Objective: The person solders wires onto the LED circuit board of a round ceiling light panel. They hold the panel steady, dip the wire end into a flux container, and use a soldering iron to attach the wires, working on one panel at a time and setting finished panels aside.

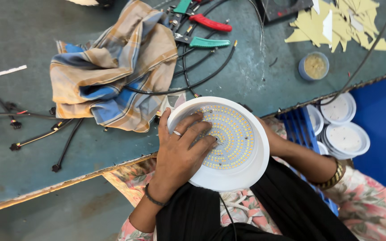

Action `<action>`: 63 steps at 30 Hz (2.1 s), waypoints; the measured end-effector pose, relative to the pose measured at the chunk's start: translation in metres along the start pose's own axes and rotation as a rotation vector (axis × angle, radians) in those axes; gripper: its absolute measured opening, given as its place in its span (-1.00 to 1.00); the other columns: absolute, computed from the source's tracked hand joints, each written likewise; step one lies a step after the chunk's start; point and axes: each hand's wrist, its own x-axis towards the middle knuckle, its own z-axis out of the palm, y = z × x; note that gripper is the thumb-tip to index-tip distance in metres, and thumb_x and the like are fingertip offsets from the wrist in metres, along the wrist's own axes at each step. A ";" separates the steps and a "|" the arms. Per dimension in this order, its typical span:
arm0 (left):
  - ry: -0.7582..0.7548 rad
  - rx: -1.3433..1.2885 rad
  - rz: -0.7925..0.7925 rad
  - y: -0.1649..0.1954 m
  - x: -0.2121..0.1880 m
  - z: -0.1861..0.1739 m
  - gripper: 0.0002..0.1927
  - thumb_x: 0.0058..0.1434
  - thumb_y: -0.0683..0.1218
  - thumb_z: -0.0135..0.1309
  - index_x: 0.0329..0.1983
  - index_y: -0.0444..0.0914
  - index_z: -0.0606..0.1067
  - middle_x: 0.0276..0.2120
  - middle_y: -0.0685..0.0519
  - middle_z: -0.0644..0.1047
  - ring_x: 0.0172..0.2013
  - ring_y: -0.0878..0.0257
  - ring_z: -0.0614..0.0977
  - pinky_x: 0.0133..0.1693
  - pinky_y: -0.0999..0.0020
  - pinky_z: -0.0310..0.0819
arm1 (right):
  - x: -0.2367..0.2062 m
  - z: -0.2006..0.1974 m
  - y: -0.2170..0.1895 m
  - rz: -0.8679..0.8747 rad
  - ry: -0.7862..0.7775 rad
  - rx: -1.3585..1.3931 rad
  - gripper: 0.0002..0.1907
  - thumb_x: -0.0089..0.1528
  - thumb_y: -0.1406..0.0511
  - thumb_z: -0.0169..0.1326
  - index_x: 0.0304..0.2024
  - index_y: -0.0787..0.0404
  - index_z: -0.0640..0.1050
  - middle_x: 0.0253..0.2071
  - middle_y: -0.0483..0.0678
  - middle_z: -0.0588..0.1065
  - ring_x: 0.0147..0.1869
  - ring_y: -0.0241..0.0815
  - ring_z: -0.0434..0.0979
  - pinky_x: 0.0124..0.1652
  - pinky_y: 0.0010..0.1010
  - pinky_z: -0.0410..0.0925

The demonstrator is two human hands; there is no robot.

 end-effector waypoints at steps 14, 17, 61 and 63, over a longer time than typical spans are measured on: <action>0.018 -0.079 0.030 0.000 -0.005 0.003 -0.82 0.11 -0.07 0.36 -0.25 -0.09 0.60 -0.05 0.17 0.58 0.17 0.15 0.53 0.34 -0.33 0.06 | -0.003 0.003 -0.043 -0.054 -0.286 -0.166 -0.61 0.01 0.38 0.37 -0.12 0.39 0.65 -0.20 0.06 0.72 -0.18 -0.32 0.64 -0.18 -0.35 0.55; 0.023 -0.082 0.031 0.000 -0.005 0.004 -0.83 0.11 -0.06 0.36 -0.26 -0.08 0.59 -0.06 0.17 0.57 0.17 0.16 0.53 0.34 -0.33 0.05 | -0.002 0.002 -0.045 -0.063 -0.310 -0.181 -0.53 0.00 0.37 0.38 -0.04 0.38 0.62 -0.13 0.08 0.70 -0.10 -0.28 0.67 -0.11 -0.34 0.55; -0.094 0.205 -0.287 -0.019 0.048 0.004 -0.92 0.11 -0.13 0.22 -0.32 -0.16 0.66 -0.19 0.10 0.56 0.02 0.10 0.52 0.13 -0.09 0.08 | 0.016 0.016 -0.149 -0.790 0.465 -0.792 -0.80 0.14 0.29 0.33 -0.19 0.09 0.62 0.31 -0.14 0.40 0.53 0.06 0.26 0.42 -0.04 0.14; -0.098 0.195 -0.292 -0.019 0.049 0.004 -0.92 0.10 -0.13 0.22 -0.33 -0.16 0.67 -0.19 0.11 0.56 0.02 0.11 0.52 0.13 -0.09 0.07 | 0.025 0.019 -0.161 -0.814 0.358 -0.910 -0.86 0.11 0.32 0.30 -0.26 0.06 0.66 0.34 -0.08 0.36 0.54 0.13 0.16 0.37 0.03 0.10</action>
